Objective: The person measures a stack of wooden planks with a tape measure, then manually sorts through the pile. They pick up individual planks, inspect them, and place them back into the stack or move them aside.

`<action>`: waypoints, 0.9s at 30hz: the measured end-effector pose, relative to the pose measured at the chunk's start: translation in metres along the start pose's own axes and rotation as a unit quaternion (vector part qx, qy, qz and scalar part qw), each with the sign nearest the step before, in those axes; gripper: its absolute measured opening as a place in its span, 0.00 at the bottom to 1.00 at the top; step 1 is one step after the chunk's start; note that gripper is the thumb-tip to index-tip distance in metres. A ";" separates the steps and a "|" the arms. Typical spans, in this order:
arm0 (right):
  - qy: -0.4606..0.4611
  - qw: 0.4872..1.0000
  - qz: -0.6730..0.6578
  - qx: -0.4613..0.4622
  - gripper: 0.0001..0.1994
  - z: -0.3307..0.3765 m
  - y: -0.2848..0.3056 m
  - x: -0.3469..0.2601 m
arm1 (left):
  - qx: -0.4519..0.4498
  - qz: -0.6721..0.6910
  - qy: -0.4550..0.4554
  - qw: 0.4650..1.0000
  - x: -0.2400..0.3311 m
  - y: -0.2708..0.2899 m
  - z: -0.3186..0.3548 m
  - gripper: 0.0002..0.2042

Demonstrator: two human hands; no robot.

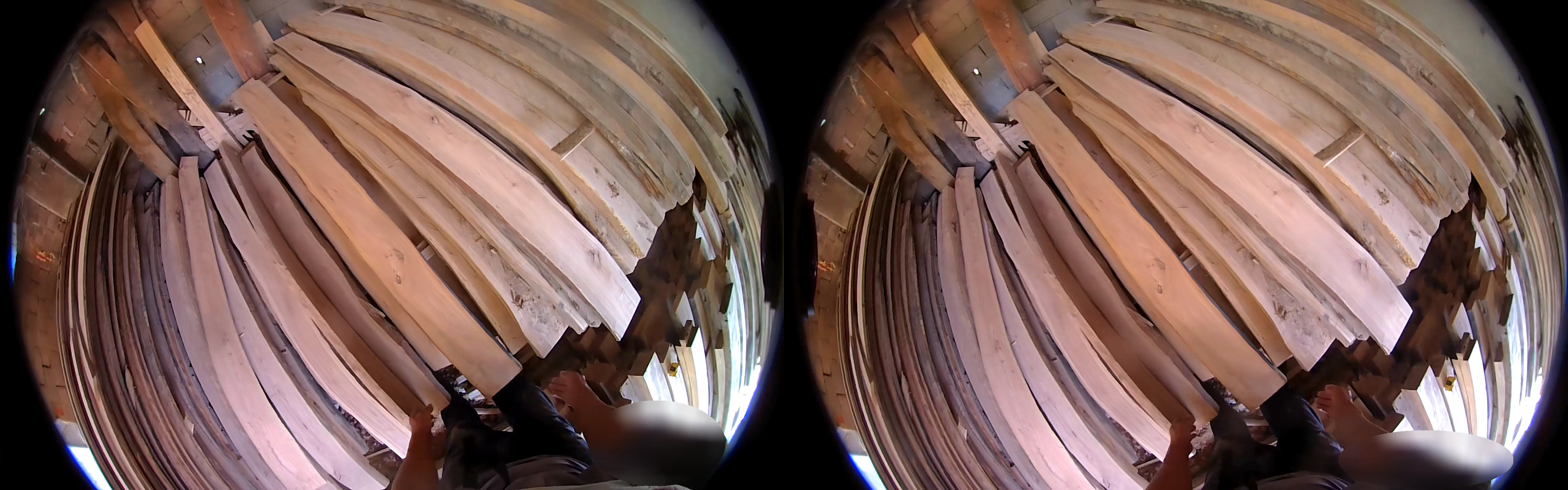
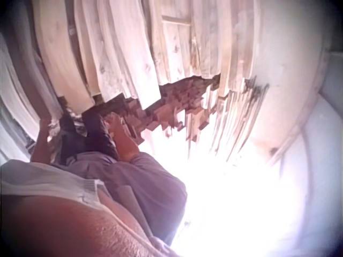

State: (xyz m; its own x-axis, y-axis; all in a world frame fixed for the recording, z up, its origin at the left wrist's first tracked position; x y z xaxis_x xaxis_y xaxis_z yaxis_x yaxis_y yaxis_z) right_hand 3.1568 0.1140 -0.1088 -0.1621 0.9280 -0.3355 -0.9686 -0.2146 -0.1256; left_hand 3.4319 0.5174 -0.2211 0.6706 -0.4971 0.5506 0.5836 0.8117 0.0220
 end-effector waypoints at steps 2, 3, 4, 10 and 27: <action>-0.022 1.000 -0.005 0.014 0.12 0.021 0.002 -0.016 | -0.009 -0.054 -0.119 0.991 -0.033 0.024 -0.013 0.25; -0.017 0.999 0.012 0.030 0.11 0.016 0.005 -0.019 | 0.009 -0.021 -0.126 0.992 -0.036 0.030 -0.009 0.24; -0.007 0.998 0.022 0.053 0.10 0.005 0.022 -0.015 | 0.045 0.121 -0.027 0.991 -0.024 0.024 0.003 0.23; 0.024 0.995 0.038 -0.086 0.09 0.033 -0.005 -0.001 | 0.087 0.198 0.048 0.975 -0.010 0.041 0.053 0.29; 0.059 0.980 0.044 -0.186 0.14 0.061 -0.087 0.001 | 0.207 0.051 0.010 0.977 -0.018 0.131 0.131 0.33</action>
Point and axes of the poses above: each hand's wrist, its own z-axis away from the middle knuckle, its own y-axis out of the back of the hand, x = y × z, the point moved 2 cm from there along -z, towards the middle knuckle, and after that the axes turned 4 degrees about -x, right-handed, at the moved point
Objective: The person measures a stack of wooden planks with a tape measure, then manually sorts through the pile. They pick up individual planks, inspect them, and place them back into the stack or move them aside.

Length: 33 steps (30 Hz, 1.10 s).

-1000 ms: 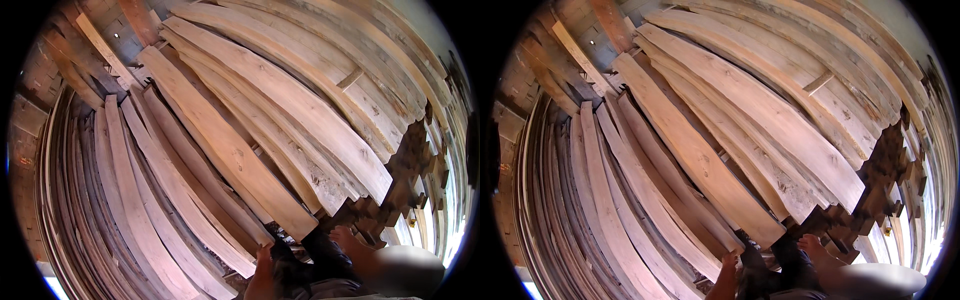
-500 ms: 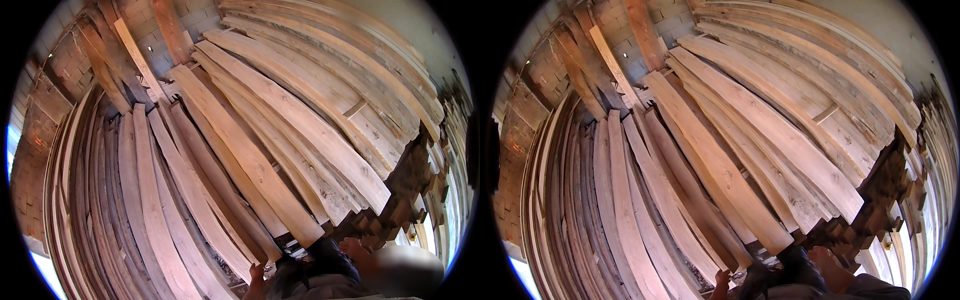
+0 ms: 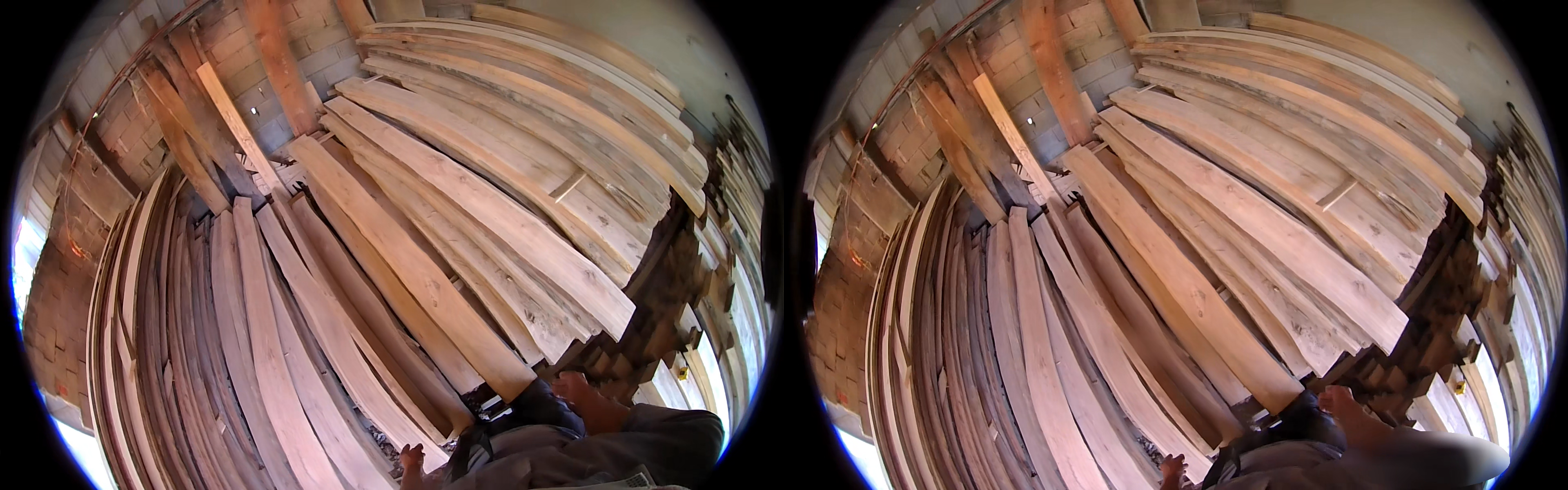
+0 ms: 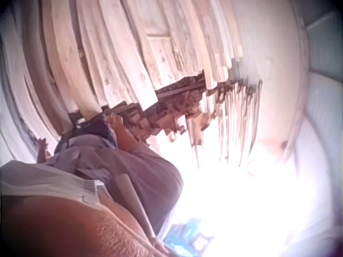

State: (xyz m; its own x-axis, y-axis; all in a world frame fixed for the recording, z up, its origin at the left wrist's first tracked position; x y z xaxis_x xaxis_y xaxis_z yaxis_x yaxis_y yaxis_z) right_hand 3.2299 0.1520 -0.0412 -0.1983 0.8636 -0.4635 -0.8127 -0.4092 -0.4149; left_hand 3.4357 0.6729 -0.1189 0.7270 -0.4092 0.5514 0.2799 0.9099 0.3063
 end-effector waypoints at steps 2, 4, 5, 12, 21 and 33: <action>0.030 0.998 -0.019 -0.052 0.13 -0.026 0.061 0.007 | -0.020 -0.003 -0.007 1.000 0.001 -0.009 -0.004 0.32; 0.078 0.994 0.078 -0.005 0.13 -0.031 0.071 0.013 | -0.040 0.000 0.010 0.999 -0.012 -0.003 -0.002 0.29; 0.082 0.991 0.098 0.028 0.13 -0.028 0.073 0.015 | -0.049 0.012 0.031 0.998 -0.016 -0.002 -0.002 0.25; 0.028 0.975 -0.033 0.219 0.15 0.036 0.054 -0.013 | -0.135 0.055 0.067 0.987 -0.023 -0.012 0.022 0.07; 0.129 0.945 -0.145 0.265 0.15 0.035 0.208 -0.083 | -0.116 -0.017 0.071 0.991 0.089 -0.080 0.055 0.33; 0.190 0.961 -0.120 0.159 0.22 -0.039 0.219 -0.226 | -0.360 0.138 -0.068 0.920 0.285 -0.413 0.144 0.25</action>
State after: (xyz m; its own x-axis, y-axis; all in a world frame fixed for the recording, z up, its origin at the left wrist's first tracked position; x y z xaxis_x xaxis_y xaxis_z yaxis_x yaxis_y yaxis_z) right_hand 3.1180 -0.1442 -0.0575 0.1817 0.7277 -0.6614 -0.9485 -0.0477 -0.3131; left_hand 3.4369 0.1702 0.0239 0.7614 -0.1164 0.6378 0.4749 0.7698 -0.4264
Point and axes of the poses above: each hand's wrist, its own z-axis away from the middle knuckle, its own y-axis out of the back of the hand, x = y × z, the point moved 2 cm from there along -z, towards the middle knuckle, and after that the axes turned 4 degrees about -x, right-handed, at the moved point
